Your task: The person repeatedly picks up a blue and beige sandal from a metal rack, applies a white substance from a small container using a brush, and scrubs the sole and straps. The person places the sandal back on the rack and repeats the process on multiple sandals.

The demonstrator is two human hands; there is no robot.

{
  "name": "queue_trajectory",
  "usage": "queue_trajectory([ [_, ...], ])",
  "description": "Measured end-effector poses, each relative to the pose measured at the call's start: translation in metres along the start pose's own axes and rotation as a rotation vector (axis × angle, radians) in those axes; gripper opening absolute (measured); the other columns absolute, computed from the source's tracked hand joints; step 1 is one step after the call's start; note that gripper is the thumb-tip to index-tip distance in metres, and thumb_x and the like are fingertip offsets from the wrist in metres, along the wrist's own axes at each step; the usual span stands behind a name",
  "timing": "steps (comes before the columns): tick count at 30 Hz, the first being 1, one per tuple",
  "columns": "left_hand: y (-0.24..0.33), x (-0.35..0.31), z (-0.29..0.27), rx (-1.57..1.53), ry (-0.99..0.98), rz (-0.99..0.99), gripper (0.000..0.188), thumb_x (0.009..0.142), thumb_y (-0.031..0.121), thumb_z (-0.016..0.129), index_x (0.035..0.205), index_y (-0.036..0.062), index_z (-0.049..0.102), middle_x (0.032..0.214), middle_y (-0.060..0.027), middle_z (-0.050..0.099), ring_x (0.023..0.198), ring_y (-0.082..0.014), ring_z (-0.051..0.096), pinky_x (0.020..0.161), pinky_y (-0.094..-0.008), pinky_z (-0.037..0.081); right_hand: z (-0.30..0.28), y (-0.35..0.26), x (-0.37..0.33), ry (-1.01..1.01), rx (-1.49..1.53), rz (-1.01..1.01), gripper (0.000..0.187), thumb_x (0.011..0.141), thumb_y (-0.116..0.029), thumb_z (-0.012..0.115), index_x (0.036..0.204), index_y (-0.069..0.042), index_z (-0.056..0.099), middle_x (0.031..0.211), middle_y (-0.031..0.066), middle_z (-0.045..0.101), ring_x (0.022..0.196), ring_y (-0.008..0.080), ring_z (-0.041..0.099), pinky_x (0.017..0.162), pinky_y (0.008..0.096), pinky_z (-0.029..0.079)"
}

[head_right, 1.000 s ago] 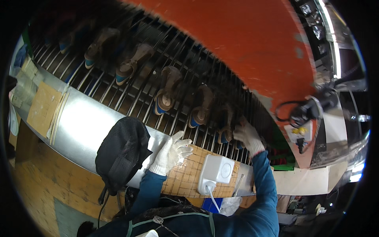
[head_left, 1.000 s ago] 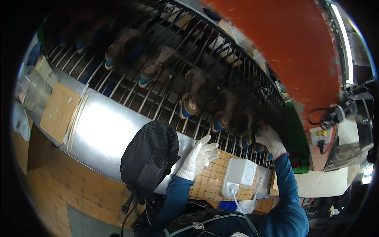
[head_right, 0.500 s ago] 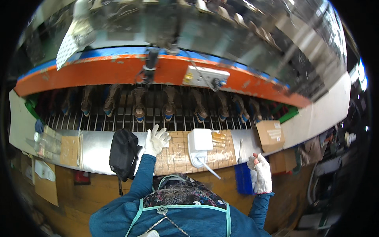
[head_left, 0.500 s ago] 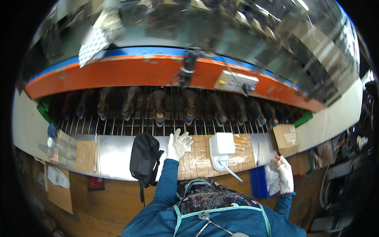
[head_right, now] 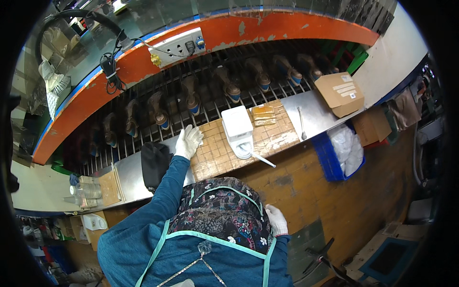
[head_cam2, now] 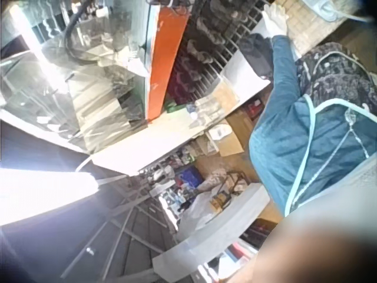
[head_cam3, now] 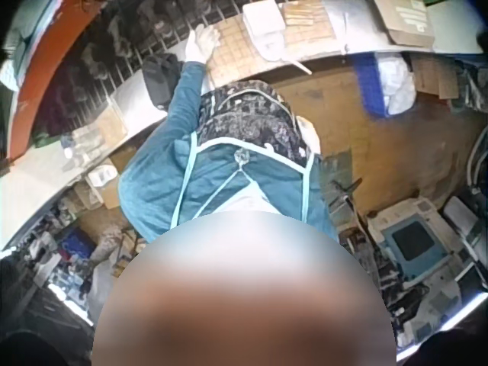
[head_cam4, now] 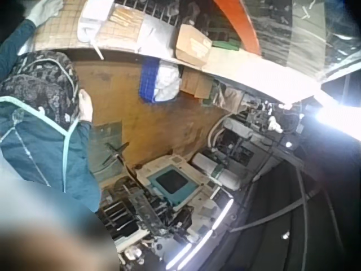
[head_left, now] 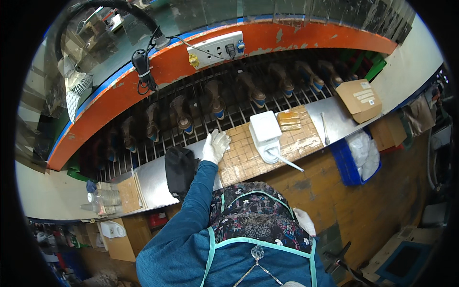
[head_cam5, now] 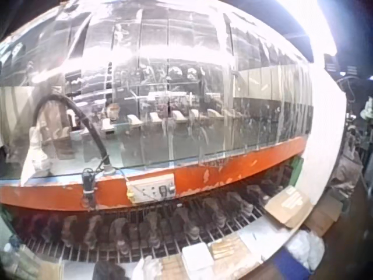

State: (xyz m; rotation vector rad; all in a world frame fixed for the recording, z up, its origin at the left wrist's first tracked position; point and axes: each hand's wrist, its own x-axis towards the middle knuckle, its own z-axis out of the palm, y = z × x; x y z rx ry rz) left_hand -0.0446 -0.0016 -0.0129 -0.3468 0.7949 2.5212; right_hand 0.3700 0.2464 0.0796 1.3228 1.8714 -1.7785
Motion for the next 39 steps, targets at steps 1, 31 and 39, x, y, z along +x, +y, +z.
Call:
queue_trajectory([
  [1,0.001,0.0,0.001,-0.001,0.017,-0.001,0.055,0.101,0.047,0.051,0.142,0.0103,0.047,0.137,-0.0192,0.058,0.112,-0.0361,0.062,0.096,-0.0488,0.052,0.012,0.014,0.0,0.021,0.185,0.016,0.021,0.097,-0.014,0.059,0.109,0.003,0.064,0.091,0.0017,0.063,0.085,0.0087,0.055,0.077,0.0243,0.047],
  [31,-0.016,0.014,-0.02,0.244,0.151,-0.125,0.05,0.103,0.038,0.053,0.136,-0.0005,0.054,0.138,-0.0183,0.056,0.117,-0.0304,0.062,0.1,-0.0443,0.051,0.387,-0.34,0.368,0.161,-1.071,-0.684,0.086,0.078,-0.064,0.059,0.14,-0.005,0.052,0.14,0.0254,0.053,0.119,0.0339,0.062,0.099,0.0406,0.05],
  [39,0.008,-0.001,0.012,0.12,-0.019,-0.242,0.074,0.098,0.056,0.054,0.148,0.0045,0.038,0.133,-0.025,0.054,0.125,-0.041,0.054,0.108,-0.0576,0.043,0.301,-0.395,0.302,-0.122,-0.632,-0.773,0.077,0.078,-0.05,0.067,0.136,-0.001,0.053,0.127,0.0262,0.063,0.119,0.0338,0.062,0.099,0.0382,0.049],
])
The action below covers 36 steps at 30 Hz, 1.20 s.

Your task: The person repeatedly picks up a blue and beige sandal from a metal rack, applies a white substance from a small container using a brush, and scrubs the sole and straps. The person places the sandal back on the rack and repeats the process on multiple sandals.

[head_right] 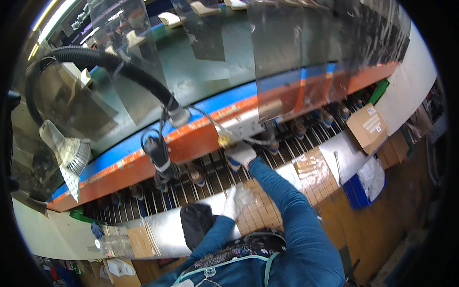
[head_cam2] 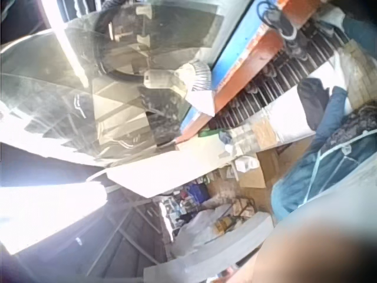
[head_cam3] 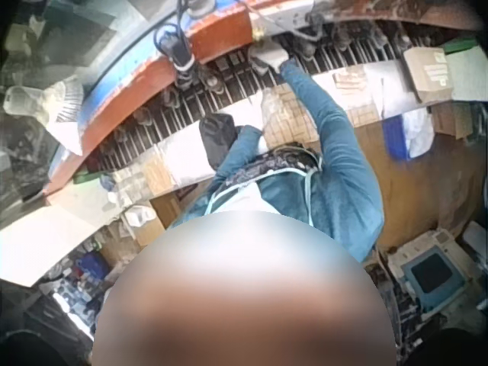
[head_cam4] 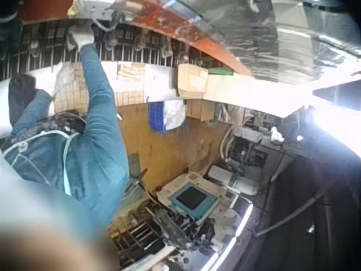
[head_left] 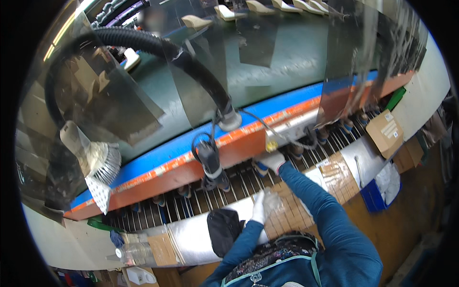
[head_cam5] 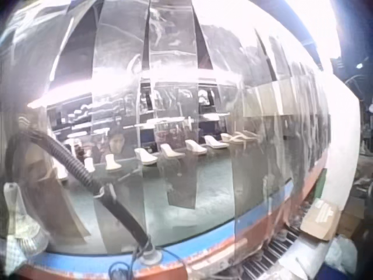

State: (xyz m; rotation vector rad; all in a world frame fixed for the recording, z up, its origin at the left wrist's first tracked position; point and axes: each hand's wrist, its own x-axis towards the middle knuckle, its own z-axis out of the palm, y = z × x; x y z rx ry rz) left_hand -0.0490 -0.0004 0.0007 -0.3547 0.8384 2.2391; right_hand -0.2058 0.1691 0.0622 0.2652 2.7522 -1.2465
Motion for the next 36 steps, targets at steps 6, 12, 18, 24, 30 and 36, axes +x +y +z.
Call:
queue_trajectory([
  [6,0.039,-0.048,0.038,-0.058,-0.507,-0.006,0.115,0.076,0.08,0.06,0.158,0.0123,0.016,0.156,-0.0166,0.036,0.14,-0.0416,0.039,0.114,-0.0623,0.035,-0.087,-0.029,-0.186,-0.119,0.891,0.006,0.094,0.084,-0.018,0.07,0.157,0.005,0.016,0.159,0.0258,0.029,0.146,0.0323,0.032,0.118,0.0349,0.028],
  [12,-0.004,-0.131,0.044,-0.001,-0.415,-0.06,0.103,0.067,0.04,0.092,0.151,0.0119,0.039,0.152,-0.0113,0.045,0.14,-0.0332,0.042,0.115,-0.056,0.037,-0.099,-0.026,-0.335,0.087,0.431,-0.243,0.085,0.082,-0.029,0.077,0.153,-0.004,0.038,0.134,0.018,0.059,0.122,0.0241,0.055,0.105,0.0344,0.042],
  [18,-0.015,-0.182,0.061,0.1,-0.341,-0.066,0.107,0.062,0.05,0.092,0.149,0.0142,0.042,0.15,-0.0068,0.049,0.137,-0.0326,0.046,0.113,-0.0583,0.038,-0.092,0.048,-0.381,0.526,-0.278,0.173,0.034,0.085,-0.026,0.067,0.111,-0.004,0.063,0.106,0.0173,0.066,0.106,0.0359,0.062,0.096,0.0515,0.042],
  [24,0.048,-0.206,0.132,0.152,-0.354,0.585,0.119,0.055,0.046,0.096,0.152,0.0176,0.035,0.152,-0.0076,0.045,0.138,-0.0324,0.044,0.114,-0.0591,0.039,-0.054,0.091,-0.369,0.561,-0.798,0.17,0.03,0.081,-0.022,0.067,0.108,-0.008,0.064,0.102,0.0173,0.067,0.111,0.0375,0.059,0.105,0.0622,0.032],
  [30,0.082,-0.223,0.133,0.131,-0.073,0.984,0.115,0.057,0.06,0.092,0.15,0.0185,0.039,0.153,-0.0083,0.042,0.142,-0.0332,0.038,0.117,-0.0606,0.03,-0.046,0.102,-0.352,0.46,-0.714,0.374,0.024,0.086,-0.014,0.061,0.11,-0.017,0.065,0.098,0.0133,0.068,0.102,0.0332,0.065,0.106,0.0575,0.035],
  [36,0.09,-0.222,0.1,0.477,0.213,1.227,0.105,0.06,0.041,0.094,0.146,0.0107,0.043,0.15,-0.0105,0.045,0.14,-0.0322,0.04,0.119,-0.0554,0.028,-0.072,0.097,-0.365,0.507,-0.831,0.159,0.017,0.089,-0.021,0.06,0.106,-0.022,0.063,0.089,0.0082,0.061,0.086,0.0287,0.061,0.075,0.0461,0.039],
])
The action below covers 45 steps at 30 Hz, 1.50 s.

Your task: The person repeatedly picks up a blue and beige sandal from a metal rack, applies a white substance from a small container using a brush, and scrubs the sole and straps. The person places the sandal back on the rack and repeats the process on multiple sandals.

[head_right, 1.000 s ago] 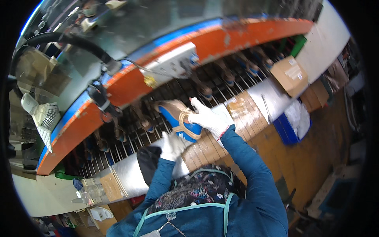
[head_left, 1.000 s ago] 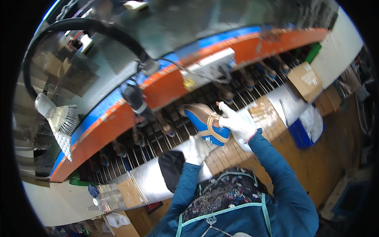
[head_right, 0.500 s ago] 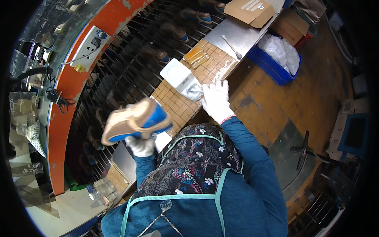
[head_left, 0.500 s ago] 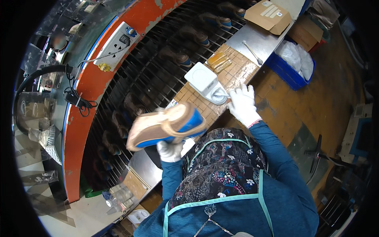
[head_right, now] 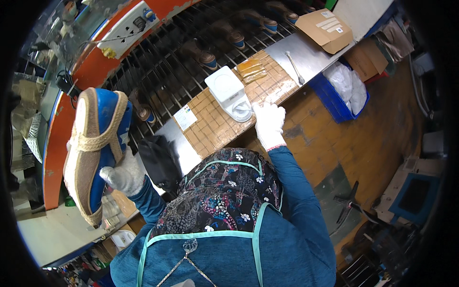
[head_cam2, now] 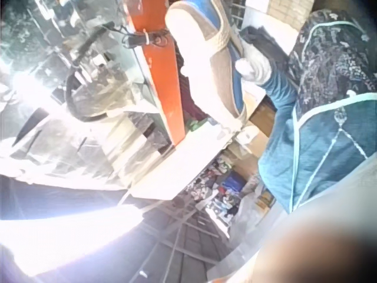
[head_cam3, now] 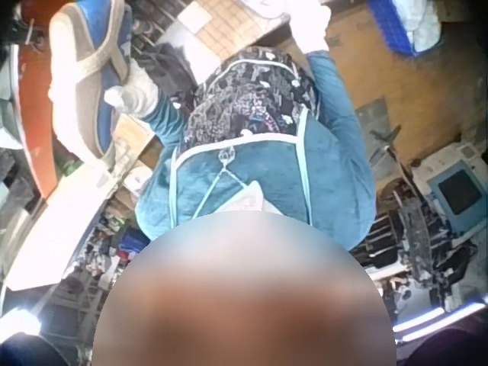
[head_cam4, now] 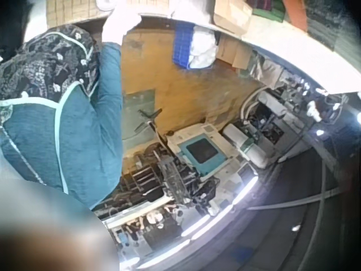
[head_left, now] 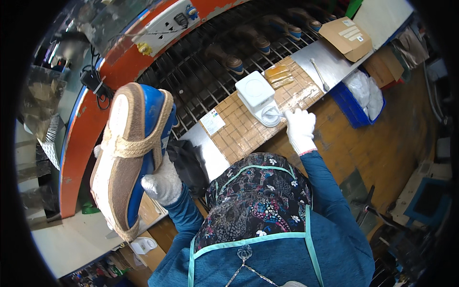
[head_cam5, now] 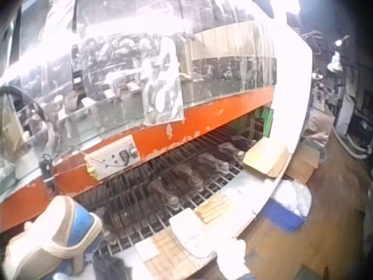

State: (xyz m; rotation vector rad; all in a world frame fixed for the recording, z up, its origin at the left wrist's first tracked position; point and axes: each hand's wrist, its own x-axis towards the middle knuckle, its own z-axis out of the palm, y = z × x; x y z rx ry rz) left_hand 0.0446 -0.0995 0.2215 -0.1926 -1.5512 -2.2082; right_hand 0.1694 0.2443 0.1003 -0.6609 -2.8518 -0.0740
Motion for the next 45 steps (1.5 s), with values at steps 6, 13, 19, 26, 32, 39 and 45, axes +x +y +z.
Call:
queue_trajectory([
  [6,-0.006,-0.015,0.001,0.465,0.049,-0.017,0.064,0.078,0.021,0.082,0.132,-0.002,0.054,0.132,-0.0146,0.06,0.121,-0.0282,0.057,0.108,-0.0453,0.041,-0.007,0.013,-0.008,-0.032,0.084,0.074,0.015,0.086,-0.024,0.068,0.1,-0.022,0.063,0.084,0.0072,0.063,0.081,0.0287,0.062,0.07,0.0464,0.04],
  [13,-0.018,-0.022,0.012,0.106,-0.031,0.035,0.071,0.086,0.034,0.077,0.141,-0.001,0.049,0.142,-0.0132,0.053,0.131,-0.0265,0.049,0.116,-0.0437,0.033,0.016,0.011,0.003,-0.058,0.056,-0.029,0.009,0.082,-0.019,0.067,0.091,-0.021,0.067,0.083,0.0071,0.064,0.082,0.0286,0.061,0.073,0.0448,0.039],
  [19,-0.023,-0.026,0.02,0.1,-0.056,0.173,0.061,0.091,0.031,0.071,0.139,-0.0015,0.051,0.137,-0.0143,0.057,0.122,-0.0258,0.056,0.107,-0.0397,0.041,0.016,0.012,0.001,-0.035,0.086,-0.083,0.007,0.084,-0.019,0.064,0.09,-0.018,0.068,0.08,0.0067,0.066,0.079,0.0295,0.062,0.073,0.0445,0.038],
  [26,-0.02,-0.022,0.033,0.135,-0.091,0.169,0.055,0.098,0.031,0.06,0.14,-0.0011,0.048,0.132,-0.0161,0.059,0.113,-0.0256,0.062,0.096,-0.0401,0.05,0.04,0.034,-0.016,-0.429,1.07,0.578,0.022,0.094,-0.026,0.059,0.091,-0.007,0.067,0.068,0.004,0.065,0.061,0.0171,0.061,0.059,0.0338,0.042],
  [32,-0.029,-0.032,0.057,-0.3,-0.159,-0.132,0.051,0.103,0.032,0.051,0.142,-0.0008,0.046,0.128,-0.0176,0.06,0.106,-0.0254,0.067,0.086,-0.0405,0.058,0.025,0.034,-0.028,-0.458,1.524,0.613,0.013,0.091,-0.016,0.063,0.091,-0.003,0.066,0.07,0.0009,0.06,0.06,0.0069,0.049,0.054,0.0246,0.039],
  [39,-0.099,-0.018,0.082,-0.479,-0.254,-0.361,0.046,0.107,0.024,0.044,0.145,-0.0015,0.043,0.132,-0.0164,0.058,0.115,-0.0219,0.062,0.095,-0.0362,0.055,-0.137,-0.008,0.025,0.522,0.577,-0.151,0.024,0.067,0.004,0.078,0.088,-0.004,0.073,0.078,0.0082,0.068,0.071,0.0209,0.062,0.063,0.031,0.048],
  [45,-0.074,-0.006,0.117,-0.484,-0.311,-0.054,0.068,0.095,0.049,0.059,0.135,-0.0053,0.054,0.115,-0.0107,0.058,0.107,-0.0186,0.062,0.094,-0.0338,0.05,-0.222,-0.06,0.015,0.633,0.871,-0.301,0.034,0.07,0.01,0.08,0.1,-0.006,0.078,0.092,0.009,0.071,0.087,0.0209,0.063,0.077,0.0312,0.05],
])
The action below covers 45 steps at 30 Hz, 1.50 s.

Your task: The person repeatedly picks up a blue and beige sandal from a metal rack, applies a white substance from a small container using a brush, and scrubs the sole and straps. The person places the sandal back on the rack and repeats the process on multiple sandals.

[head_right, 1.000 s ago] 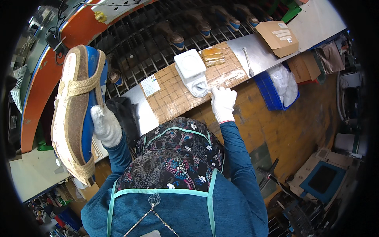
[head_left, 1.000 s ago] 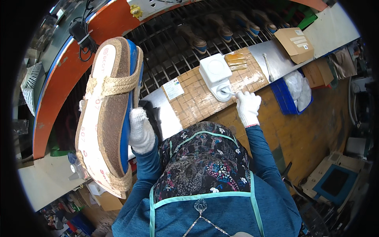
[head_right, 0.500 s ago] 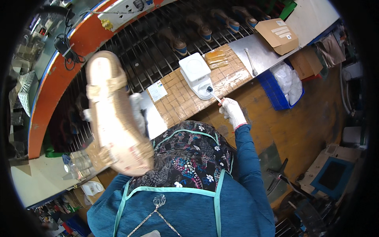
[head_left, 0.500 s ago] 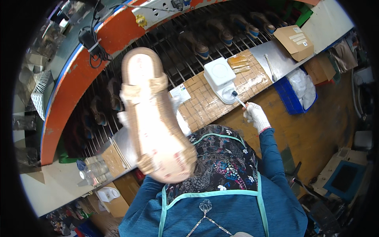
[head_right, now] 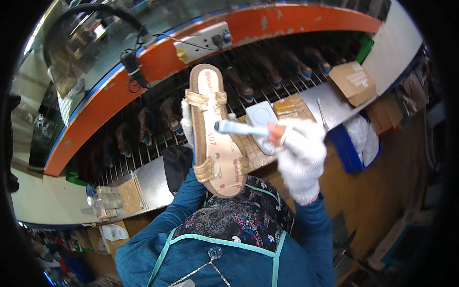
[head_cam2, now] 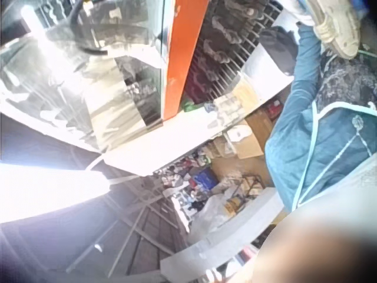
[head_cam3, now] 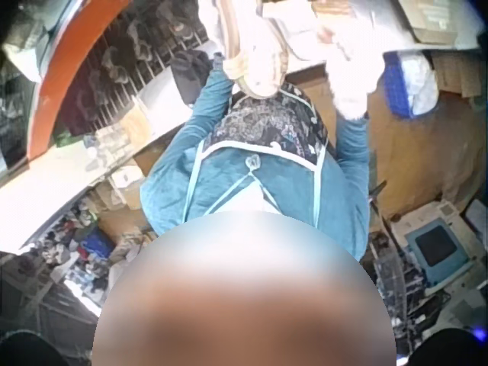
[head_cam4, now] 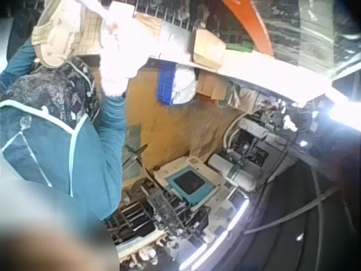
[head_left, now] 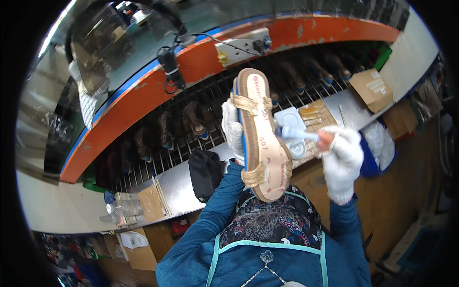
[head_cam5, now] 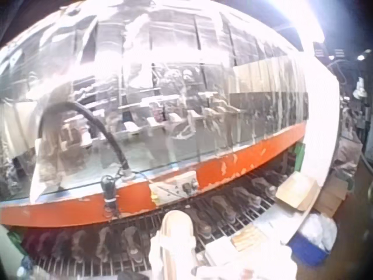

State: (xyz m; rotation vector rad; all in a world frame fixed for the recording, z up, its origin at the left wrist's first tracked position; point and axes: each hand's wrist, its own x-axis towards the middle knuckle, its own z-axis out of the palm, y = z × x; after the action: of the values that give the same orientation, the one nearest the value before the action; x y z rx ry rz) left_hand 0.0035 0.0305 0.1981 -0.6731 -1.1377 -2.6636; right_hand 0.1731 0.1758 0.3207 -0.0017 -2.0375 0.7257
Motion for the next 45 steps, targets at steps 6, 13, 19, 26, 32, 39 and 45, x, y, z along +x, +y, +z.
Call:
queue_trajectory([
  [6,0.006,-0.001,-0.016,0.477,-0.225,0.422,0.057,0.105,0.047,0.038,0.149,0.0119,0.045,0.151,-0.0155,0.043,0.141,-0.0364,0.038,0.118,-0.0506,0.022,0.031,-0.01,-0.023,-0.185,0.338,0.338,0.018,0.082,-0.001,0.076,0.1,-0.002,0.076,0.095,0.0094,0.069,0.091,0.0212,0.062,0.081,0.0314,0.048],
  [13,0.002,-0.003,-0.041,0.895,-0.262,0.645,0.069,0.101,0.061,0.035,0.154,0.017,0.041,0.156,-0.018,0.039,0.146,-0.0392,0.033,0.12,-0.0524,0.018,0.05,0.004,-0.007,-0.111,0.201,0.209,0.022,0.081,-0.002,0.078,0.103,-0.005,0.076,0.099,0.0089,0.068,0.092,0.0222,0.06,0.081,0.0319,0.047],
  [19,0.003,0.008,-0.043,0.845,-0.287,0.707,0.069,0.101,0.062,0.034,0.153,0.0171,0.043,0.155,-0.0182,0.041,0.144,-0.0386,0.036,0.12,-0.0534,0.018,0.052,0.01,0.022,-0.075,0.04,-0.02,0.024,0.077,-0.004,0.08,0.101,-0.008,0.077,0.101,0.006,0.07,0.09,0.0206,0.057,0.079,0.0318,0.044],
  [26,0.005,0.013,-0.035,0.73,-0.228,0.566,0.066,0.103,0.058,0.033,0.151,0.0143,0.045,0.153,-0.0174,0.044,0.142,-0.0389,0.039,0.12,-0.0533,0.02,0.042,0.021,0.03,-0.217,0.159,-0.049,0.02,0.077,-0.006,0.08,0.097,-0.007,0.077,0.101,0.0058,0.069,0.09,0.0214,0.057,0.079,0.0327,0.045],
  [32,0.011,0.011,-0.023,0.587,-0.227,0.441,0.051,0.107,0.041,0.038,0.148,0.0124,0.044,0.151,-0.0163,0.047,0.137,-0.0399,0.046,0.115,-0.0608,0.027,0.041,0.029,0.032,-0.251,0.273,0.125,0.018,0.08,-0.008,0.078,0.098,-0.006,0.077,0.1,0.0078,0.069,0.095,0.0215,0.059,0.083,0.0321,0.046],
  [39,0.011,0.016,-0.021,0.653,-0.156,0.537,0.052,0.106,0.04,0.039,0.149,0.0099,0.045,0.151,-0.0161,0.047,0.138,-0.0399,0.045,0.117,-0.0573,0.026,0.029,0.014,-0.001,-0.304,0.296,0.235,0.016,0.082,-0.008,0.078,0.098,-0.005,0.077,0.098,0.0104,0.068,0.093,0.0227,0.061,0.083,0.033,0.046],
  [45,0.009,0.039,-0.033,0.974,-0.263,1.153,0.058,0.104,0.048,0.041,0.148,0.0115,0.047,0.151,-0.019,0.045,0.139,-0.0427,0.042,0.115,-0.0568,0.028,0.035,0.004,-0.011,-0.171,0.138,0.209,0.021,0.078,-0.006,0.079,0.099,-0.005,0.077,0.102,0.0105,0.068,0.096,0.0242,0.059,0.086,0.0339,0.045],
])
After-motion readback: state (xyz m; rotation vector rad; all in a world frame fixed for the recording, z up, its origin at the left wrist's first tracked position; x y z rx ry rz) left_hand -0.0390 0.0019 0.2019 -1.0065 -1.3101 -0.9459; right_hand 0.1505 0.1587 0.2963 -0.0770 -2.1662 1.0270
